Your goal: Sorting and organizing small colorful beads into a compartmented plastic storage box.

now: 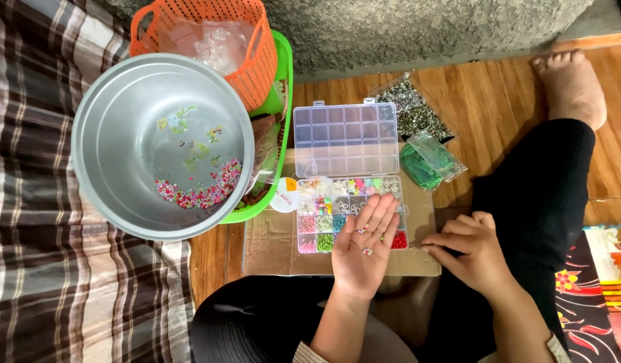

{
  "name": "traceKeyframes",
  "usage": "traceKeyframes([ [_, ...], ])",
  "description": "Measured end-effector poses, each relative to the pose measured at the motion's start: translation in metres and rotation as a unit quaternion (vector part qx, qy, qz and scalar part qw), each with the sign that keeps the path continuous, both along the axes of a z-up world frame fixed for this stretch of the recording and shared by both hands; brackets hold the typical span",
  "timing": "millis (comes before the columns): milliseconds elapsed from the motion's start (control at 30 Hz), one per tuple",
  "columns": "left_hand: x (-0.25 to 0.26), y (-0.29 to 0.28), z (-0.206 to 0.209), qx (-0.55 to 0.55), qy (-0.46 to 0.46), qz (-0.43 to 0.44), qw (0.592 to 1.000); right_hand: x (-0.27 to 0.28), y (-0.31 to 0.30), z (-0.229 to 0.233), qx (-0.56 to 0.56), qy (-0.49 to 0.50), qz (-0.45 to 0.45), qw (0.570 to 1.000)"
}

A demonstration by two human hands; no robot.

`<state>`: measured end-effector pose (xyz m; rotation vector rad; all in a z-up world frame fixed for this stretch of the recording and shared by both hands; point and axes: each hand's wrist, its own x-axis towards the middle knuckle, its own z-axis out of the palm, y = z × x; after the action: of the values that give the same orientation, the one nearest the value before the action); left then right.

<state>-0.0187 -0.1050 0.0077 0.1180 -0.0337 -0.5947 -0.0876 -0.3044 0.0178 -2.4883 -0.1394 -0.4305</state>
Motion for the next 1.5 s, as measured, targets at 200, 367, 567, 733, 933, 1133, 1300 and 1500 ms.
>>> traceKeyframes([
  [200,0.0,0.002,0.0,-0.008,0.003,0.002,1.0,0.0,0.003,0.002,0.001,-0.002,-0.003,1.0],
  [367,0.0,0.001,0.004,-0.003,0.002,0.005,1.0,0.001,0.003,0.003,-0.002,0.005,-0.001,1.0],
  [567,0.005,0.005,0.012,0.083,0.09,0.049,0.991,0.002,-0.005,-0.005,0.033,-0.078,0.012,0.996],
  [733,0.012,0.018,0.013,0.112,0.091,0.09,0.985,0.002,-0.004,-0.004,0.044,-0.086,0.008,0.995],
  [933,0.008,0.013,0.01,0.104,0.086,0.08,0.988,0.003,0.002,0.003,0.014,-0.092,0.019,0.996],
  [1133,0.006,0.009,0.007,0.085,0.085,0.07,0.99,0.002,0.007,0.005,0.008,-0.097,0.016,0.995],
  [1300,0.006,0.009,0.005,0.083,0.088,0.069,0.99,0.002,0.007,0.005,0.004,-0.099,0.018,0.995],
  [1500,0.007,0.01,0.005,0.09,0.083,0.076,0.99,0.001,0.005,0.004,0.002,-0.098,0.011,0.995],
])
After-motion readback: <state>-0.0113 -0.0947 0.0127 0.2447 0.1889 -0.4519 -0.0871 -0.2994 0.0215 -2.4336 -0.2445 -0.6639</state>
